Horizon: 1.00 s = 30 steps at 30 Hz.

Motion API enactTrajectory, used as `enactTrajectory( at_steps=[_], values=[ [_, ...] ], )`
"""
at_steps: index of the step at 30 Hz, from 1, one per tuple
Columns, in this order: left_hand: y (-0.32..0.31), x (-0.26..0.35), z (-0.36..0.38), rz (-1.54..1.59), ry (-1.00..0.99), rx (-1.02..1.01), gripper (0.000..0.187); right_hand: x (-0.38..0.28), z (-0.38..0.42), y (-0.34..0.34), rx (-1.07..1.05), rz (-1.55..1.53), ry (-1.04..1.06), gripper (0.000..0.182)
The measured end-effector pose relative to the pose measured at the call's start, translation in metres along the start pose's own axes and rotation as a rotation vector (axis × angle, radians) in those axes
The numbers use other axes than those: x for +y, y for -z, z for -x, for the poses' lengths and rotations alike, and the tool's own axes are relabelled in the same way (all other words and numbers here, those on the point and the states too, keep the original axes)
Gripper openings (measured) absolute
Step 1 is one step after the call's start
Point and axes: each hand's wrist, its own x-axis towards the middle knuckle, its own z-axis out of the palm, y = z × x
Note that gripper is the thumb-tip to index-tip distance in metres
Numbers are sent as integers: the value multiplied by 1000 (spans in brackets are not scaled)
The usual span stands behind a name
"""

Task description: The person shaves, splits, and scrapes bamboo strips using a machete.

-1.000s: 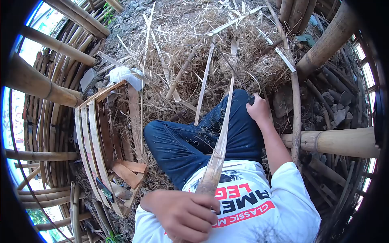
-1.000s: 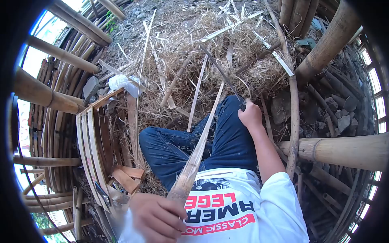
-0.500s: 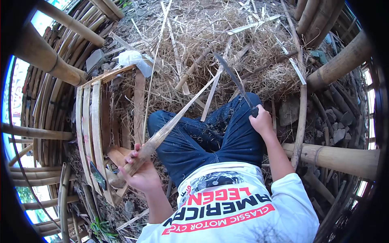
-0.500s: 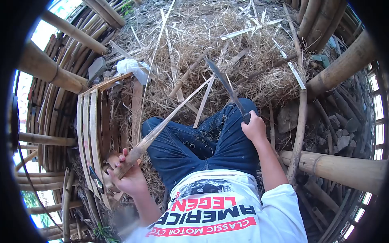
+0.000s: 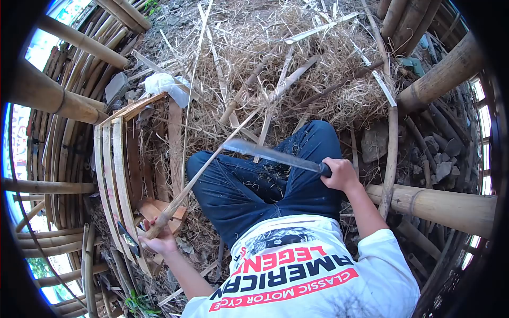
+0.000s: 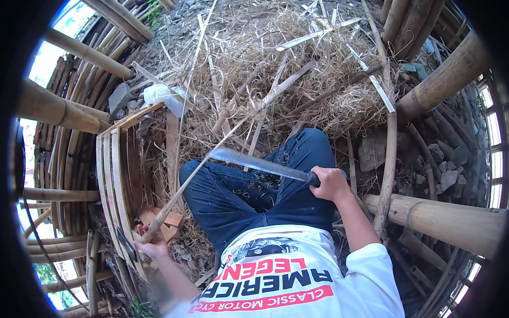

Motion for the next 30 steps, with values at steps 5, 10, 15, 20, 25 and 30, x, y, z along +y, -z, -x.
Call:
enactTrajectory(
  at_steps=[5, 10, 15, 20, 25, 30],
  values=[
    [26, 29, -7, -115, -49, 192, 81, 4, 2, -4, 73, -38, 111, 29],
    [49, 42, -9, -164, -53, 231, 81, 3, 2, -7, 129, -55, 97, 28],
    [32, 37, 9, -278, 241, 201, 75, 3, 1, -11, 176, -39, 46, 30],
    [36, 30, 39, -670, 607, -44, 77, 5, 1, -13, 161, -39, 47, 31],
    [-62, 19, 75, -1572, 689, -603, 43, 7, 2, -13, 150, -54, 28, 32],
    [-135, -66, 42, -1781, -187, -714, 47, 6, 2, -17, 143, -55, 10, 30]
  ],
)
